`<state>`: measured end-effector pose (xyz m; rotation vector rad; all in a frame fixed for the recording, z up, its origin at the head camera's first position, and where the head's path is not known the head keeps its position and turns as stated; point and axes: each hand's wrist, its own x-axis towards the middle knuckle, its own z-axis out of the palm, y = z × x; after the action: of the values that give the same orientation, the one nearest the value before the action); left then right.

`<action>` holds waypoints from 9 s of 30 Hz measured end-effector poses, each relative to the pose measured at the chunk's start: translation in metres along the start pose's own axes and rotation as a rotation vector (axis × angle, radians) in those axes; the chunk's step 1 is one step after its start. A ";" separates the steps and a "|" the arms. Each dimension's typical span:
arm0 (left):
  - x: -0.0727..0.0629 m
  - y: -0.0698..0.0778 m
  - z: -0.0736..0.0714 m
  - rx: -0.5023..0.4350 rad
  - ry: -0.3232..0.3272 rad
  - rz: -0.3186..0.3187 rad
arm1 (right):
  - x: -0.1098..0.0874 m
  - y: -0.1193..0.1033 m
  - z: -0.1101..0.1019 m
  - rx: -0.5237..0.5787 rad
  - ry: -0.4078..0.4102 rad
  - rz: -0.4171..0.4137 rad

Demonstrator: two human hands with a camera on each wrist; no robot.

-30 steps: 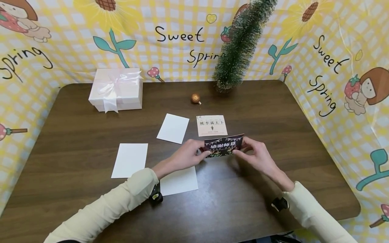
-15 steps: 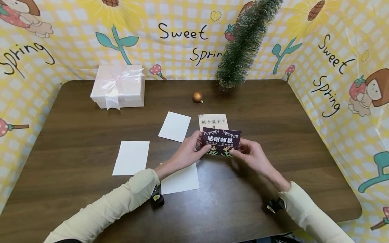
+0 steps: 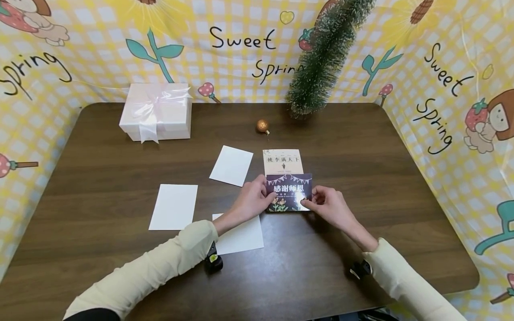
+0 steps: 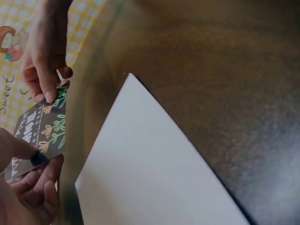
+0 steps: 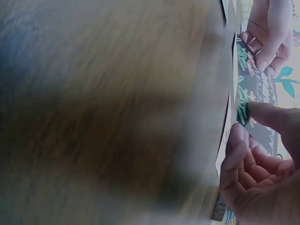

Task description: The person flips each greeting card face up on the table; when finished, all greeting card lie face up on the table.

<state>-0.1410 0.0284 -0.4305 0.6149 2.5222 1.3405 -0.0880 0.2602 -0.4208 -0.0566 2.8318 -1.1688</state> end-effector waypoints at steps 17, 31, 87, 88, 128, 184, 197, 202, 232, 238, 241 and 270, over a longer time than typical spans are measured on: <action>0.009 -0.003 0.001 0.433 -0.084 0.033 | 0.008 0.000 0.001 -0.238 -0.119 0.091; 0.017 -0.004 0.001 0.659 -0.176 0.027 | 0.010 -0.001 0.001 -0.292 -0.147 0.096; 0.044 -0.087 -0.119 0.849 -0.144 0.184 | 0.103 -0.101 0.096 -0.570 -0.200 -0.569; 0.044 -0.087 -0.119 0.850 -0.143 0.185 | 0.103 -0.101 0.097 -0.581 -0.195 -0.579; 0.020 -0.056 -0.146 0.658 -0.064 0.440 | 0.116 -0.103 0.060 -0.605 0.087 -0.890; 0.007 -0.048 -0.148 0.023 0.250 0.205 | 0.126 -0.099 0.041 0.143 0.005 -0.372; 0.010 -0.047 -0.142 -0.212 0.332 0.060 | 0.124 -0.105 0.048 0.319 -0.049 -0.117; 0.006 -0.052 -0.135 -0.184 0.313 -0.052 | 0.126 -0.103 0.055 0.220 -0.016 -0.177; 0.004 -0.072 -0.116 0.353 0.098 -0.240 | 0.129 -0.096 0.075 -0.292 -0.234 -0.068; 0.003 -0.075 -0.115 0.437 0.087 -0.215 | 0.127 -0.096 0.078 -0.369 -0.214 -0.068; 0.001 -0.078 -0.113 0.434 0.100 -0.122 | 0.124 -0.096 0.078 -0.349 -0.196 -0.101; -0.113 -0.071 -0.103 0.861 -0.207 0.589 | -0.016 -0.077 0.079 -0.675 -0.335 -0.926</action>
<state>-0.0982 -0.1347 -0.4318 1.6421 2.7548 0.1633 -0.0651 0.1513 -0.4216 -1.5352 2.7253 -0.1122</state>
